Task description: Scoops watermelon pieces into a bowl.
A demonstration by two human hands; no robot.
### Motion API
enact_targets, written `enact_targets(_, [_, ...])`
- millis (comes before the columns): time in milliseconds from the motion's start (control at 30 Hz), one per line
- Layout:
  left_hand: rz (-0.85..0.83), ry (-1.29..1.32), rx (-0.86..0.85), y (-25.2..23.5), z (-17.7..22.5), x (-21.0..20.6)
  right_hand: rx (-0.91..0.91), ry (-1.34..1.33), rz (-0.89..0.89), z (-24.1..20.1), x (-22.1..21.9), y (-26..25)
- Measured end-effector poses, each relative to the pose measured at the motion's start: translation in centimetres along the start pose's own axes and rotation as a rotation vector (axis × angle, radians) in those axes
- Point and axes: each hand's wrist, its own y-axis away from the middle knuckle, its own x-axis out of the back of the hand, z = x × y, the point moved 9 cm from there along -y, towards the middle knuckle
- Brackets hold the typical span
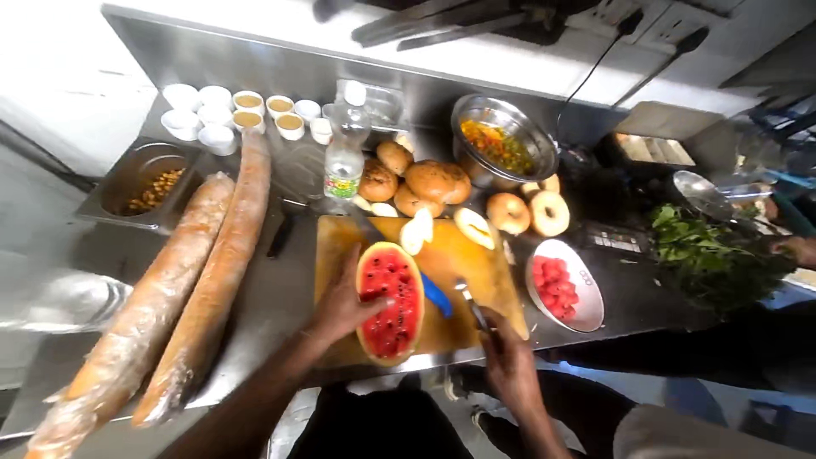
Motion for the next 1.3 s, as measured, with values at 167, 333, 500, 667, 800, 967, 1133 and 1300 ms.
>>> enact_targets(167, [0.047,0.059,0.019,-0.7,0.3,-1.9,0.196,0.213,0.014,-2.7,-4.3,-0.3])
enact_targets(333, [0.044,0.084,-0.008,-1.3,0.3,-2.0,0.243,0.256,0.042,-2.7,-4.9,-1.0])
enact_targets(500, [0.045,0.120,-0.040,-1.3,0.7,-1.8,0.254,0.273,0.040,-2.4,-5.3,-1.3])
enact_targets(667, [0.070,0.109,-0.045,-1.5,0.5,-1.9,0.287,0.338,0.054,-2.6,-5.7,-1.3])
enact_targets(800, [0.091,0.084,-0.053,-1.3,0.5,-2.1,0.221,0.350,-0.035,-3.5,-6.0,-1.2])
enact_targets(967, [0.137,0.102,-0.120,-1.0,0.8,-2.1,-0.502,-0.412,-0.353,-0.8,-7.3,-1.1])
enact_targets(1133, [0.160,0.132,-0.154,-0.2,0.7,-2.0,-1.053,-1.321,-0.574,-0.9,-10.5,2.1])
enact_targets(1300, [0.172,0.068,-0.114,-0.2,1.2,-2.1,-0.800,-0.970,-0.465,-0.1,-9.9,1.2])
